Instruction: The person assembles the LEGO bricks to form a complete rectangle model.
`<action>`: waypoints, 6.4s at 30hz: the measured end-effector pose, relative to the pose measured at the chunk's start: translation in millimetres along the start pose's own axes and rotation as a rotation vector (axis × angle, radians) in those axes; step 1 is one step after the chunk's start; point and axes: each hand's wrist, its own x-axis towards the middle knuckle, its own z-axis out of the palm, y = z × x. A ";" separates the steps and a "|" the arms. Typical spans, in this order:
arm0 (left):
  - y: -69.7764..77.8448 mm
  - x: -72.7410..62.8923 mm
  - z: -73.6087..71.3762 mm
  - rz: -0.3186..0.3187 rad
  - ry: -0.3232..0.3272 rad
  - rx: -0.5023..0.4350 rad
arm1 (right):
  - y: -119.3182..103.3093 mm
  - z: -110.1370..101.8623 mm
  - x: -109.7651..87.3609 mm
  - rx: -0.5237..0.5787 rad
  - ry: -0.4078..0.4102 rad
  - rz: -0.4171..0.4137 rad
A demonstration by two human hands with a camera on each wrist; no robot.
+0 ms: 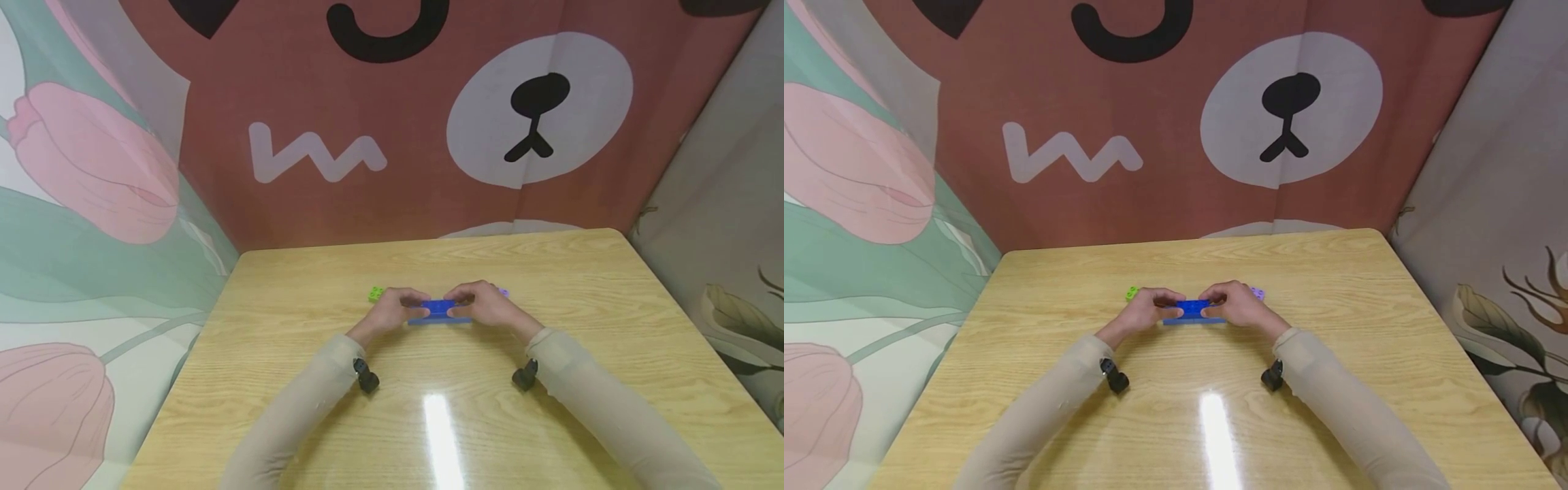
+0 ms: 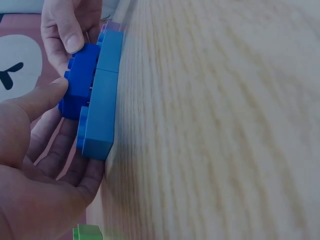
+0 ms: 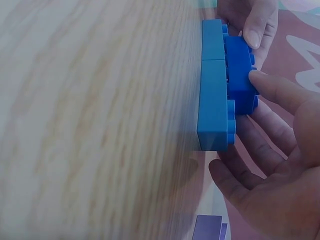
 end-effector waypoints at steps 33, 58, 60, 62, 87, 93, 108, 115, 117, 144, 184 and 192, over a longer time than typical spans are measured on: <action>-2.0 1.8 2.2 -0.005 0.010 0.020 | 3.6 -1.6 2.2 -0.003 -0.015 -0.012; -5.1 1.3 4.4 0.006 -0.005 -0.012 | 6.6 -0.5 1.9 -0.002 -0.009 0.007; -4.5 0.9 4.1 0.008 -0.010 -0.013 | 5.7 -0.6 1.6 0.000 -0.011 0.003; -3.7 0.4 3.8 0.008 -0.014 -0.010 | 4.7 -0.5 1.2 0.003 -0.010 0.000; -3.3 0.9 5.4 -0.009 -0.014 0.004 | 9.3 -20.9 -11.5 -0.009 0.118 -0.008; -5.8 1.4 6.1 -0.004 -0.011 -0.001 | 14.1 -27.2 -15.0 -0.006 0.147 -0.004; -5.5 -0.4 4.4 0.012 -0.020 -0.043 | 23.5 -39.7 -24.2 -0.019 0.169 0.014; -6.3 -1.3 3.2 0.007 -0.022 -0.029 | 28.0 -45.8 -28.3 -0.018 0.172 0.032; -6.6 -1.3 3.0 0.006 -0.021 -0.027 | 28.8 -47.4 -29.2 -0.024 0.179 0.037; -8.6 -1.6 2.6 0.017 -0.006 -0.024 | 52.3 -58.6 -34.5 -0.089 0.233 0.149; -11.8 -1.9 4.2 -0.007 0.007 -0.038 | 59.6 -50.4 -25.2 -0.121 0.165 0.234; -11.7 -2.4 4.6 -0.013 0.008 -0.034 | 58.6 -52.2 -27.7 -0.137 0.166 0.202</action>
